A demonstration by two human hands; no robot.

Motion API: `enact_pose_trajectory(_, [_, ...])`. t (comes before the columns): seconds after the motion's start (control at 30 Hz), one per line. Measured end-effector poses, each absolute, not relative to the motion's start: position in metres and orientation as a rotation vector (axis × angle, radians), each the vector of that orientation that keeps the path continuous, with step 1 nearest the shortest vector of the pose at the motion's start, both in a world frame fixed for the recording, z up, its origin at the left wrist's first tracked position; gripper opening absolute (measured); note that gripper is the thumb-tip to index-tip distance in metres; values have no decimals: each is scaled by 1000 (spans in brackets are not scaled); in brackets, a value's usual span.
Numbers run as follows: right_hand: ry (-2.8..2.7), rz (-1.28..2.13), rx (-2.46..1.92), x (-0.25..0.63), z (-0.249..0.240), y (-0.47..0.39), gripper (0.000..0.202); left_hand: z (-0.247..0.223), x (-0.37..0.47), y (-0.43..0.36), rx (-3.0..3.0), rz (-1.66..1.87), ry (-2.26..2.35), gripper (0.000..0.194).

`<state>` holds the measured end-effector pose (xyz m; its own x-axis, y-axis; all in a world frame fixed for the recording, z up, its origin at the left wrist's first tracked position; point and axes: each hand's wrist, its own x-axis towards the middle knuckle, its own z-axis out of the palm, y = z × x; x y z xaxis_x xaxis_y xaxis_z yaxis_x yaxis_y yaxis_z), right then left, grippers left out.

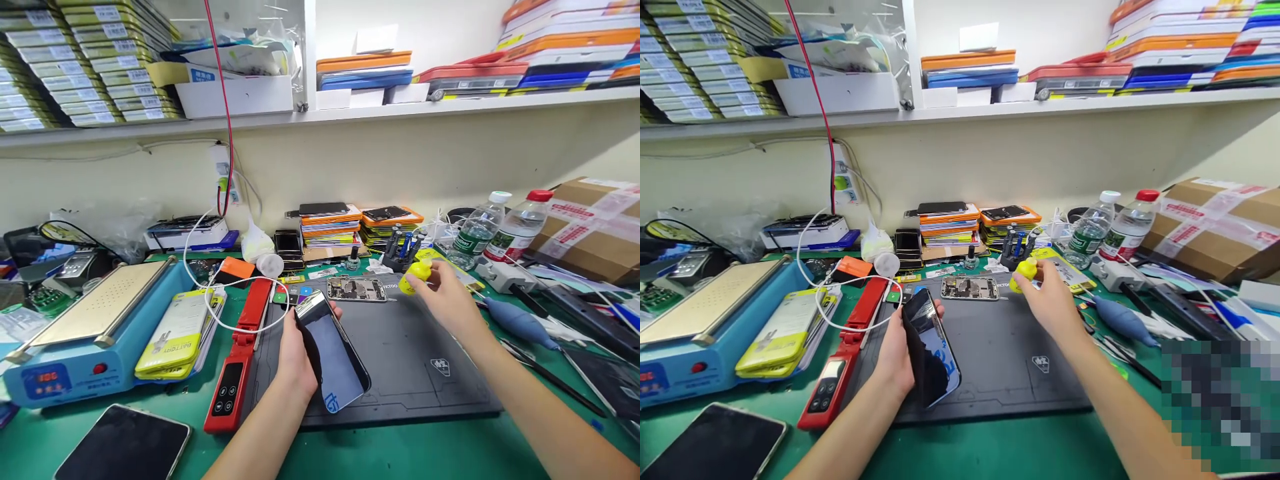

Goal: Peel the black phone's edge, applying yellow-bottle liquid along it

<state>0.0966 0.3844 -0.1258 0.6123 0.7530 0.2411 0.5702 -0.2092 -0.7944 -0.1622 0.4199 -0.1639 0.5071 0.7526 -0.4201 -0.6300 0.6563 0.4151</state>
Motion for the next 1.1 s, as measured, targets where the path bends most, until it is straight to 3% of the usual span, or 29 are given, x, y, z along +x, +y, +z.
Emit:
enact_pose_trajectory(0.07, [-1102,384,-1789,76,-119,360,59,-164,-162,419,229,836,628,57])
enact_pose_trajectory(0.13, [-1141,752,-1675,52,-112,333,62,-164,-161,419,238,839,647,54])
enact_pose_trajectory(0.23, [-1260,978,-1753,21,-105,300,62,-161,-161,416,238,833,674,52])
enact_pose_trajectory(0.47, [-1431,924,-1937,-1,-99,291,53,-158,-161,412,246,808,695,53])
enact_pose_trajectory(1.1, [-1467,918,-1964,-5,-98,297,50,-160,-160,414,265,796,645,55])
